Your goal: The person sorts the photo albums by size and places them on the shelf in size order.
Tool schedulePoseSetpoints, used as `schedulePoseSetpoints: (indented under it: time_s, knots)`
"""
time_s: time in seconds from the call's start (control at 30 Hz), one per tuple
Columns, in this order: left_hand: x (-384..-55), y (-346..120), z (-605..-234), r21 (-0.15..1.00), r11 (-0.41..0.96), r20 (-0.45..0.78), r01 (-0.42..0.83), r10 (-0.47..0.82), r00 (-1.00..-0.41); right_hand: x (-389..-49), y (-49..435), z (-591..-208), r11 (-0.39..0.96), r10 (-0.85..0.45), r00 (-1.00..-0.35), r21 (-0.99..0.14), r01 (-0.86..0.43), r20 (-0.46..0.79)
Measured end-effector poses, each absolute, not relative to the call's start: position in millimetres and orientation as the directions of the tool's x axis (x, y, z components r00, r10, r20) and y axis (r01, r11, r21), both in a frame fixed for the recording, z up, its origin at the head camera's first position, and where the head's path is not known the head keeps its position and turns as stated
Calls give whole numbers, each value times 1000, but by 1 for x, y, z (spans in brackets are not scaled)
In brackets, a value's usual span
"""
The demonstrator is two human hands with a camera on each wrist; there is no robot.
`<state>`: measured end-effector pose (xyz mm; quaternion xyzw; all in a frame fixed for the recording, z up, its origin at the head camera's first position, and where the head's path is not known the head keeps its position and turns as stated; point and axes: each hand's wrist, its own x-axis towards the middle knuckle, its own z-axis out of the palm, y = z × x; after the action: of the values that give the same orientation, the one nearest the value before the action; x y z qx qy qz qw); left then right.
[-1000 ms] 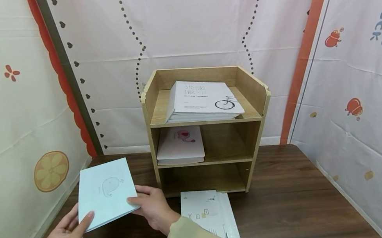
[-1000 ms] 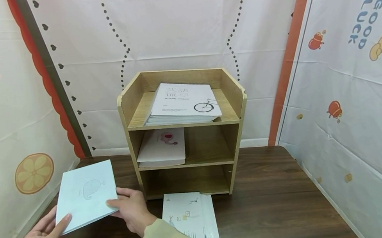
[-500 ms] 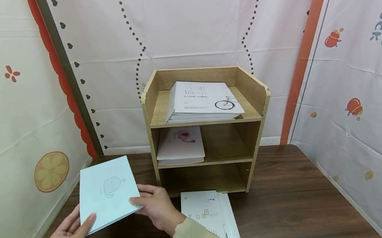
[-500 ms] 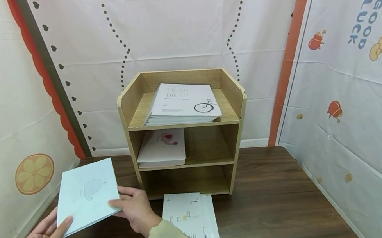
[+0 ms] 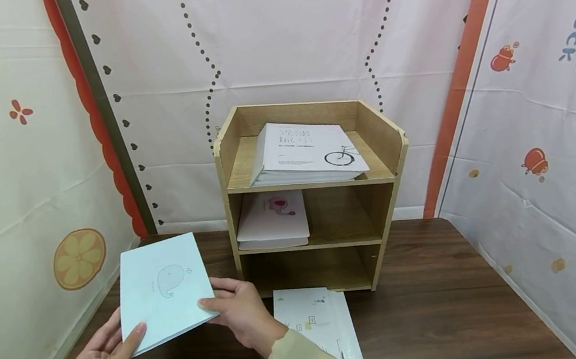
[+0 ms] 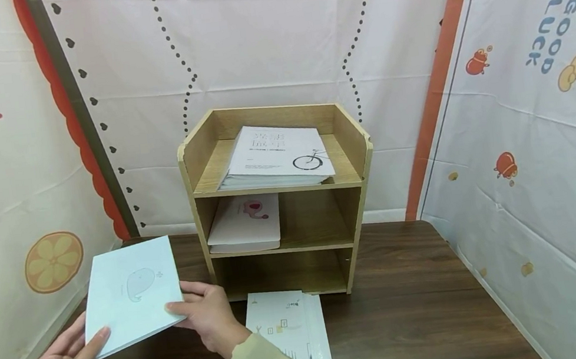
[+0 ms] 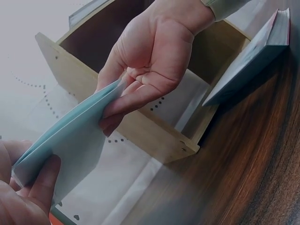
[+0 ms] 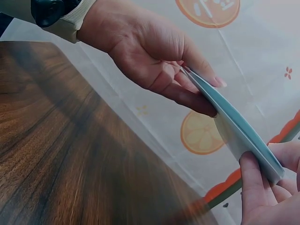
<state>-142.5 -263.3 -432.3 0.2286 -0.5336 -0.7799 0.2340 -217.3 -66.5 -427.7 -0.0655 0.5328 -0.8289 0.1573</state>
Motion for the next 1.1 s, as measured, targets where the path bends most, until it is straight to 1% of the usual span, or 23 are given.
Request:
schedulePoseSetpoints:
  time_s: [0.3,0.67,0.87,1.1]
  knots:
    - [-138,-258,-433,947,-300,-109,119,-643,-758,-214,-60,-426,-380,-342,-938,-906,186,-50]
    - [-134,-252,-430,948,-285,-82,142,-648,-757,-210,-51,-422,-382,-356,-934,-906,180,-35]
    - [-131,-248,-430,951,-260,-46,170,-658,-751,-207,-46,-421,-379,-368,-930,-909,171,-21]
    - [-126,-244,-428,960,-227,-23,165,-650,-760,-204,-40,-420,-378,-381,-925,-913,155,1]
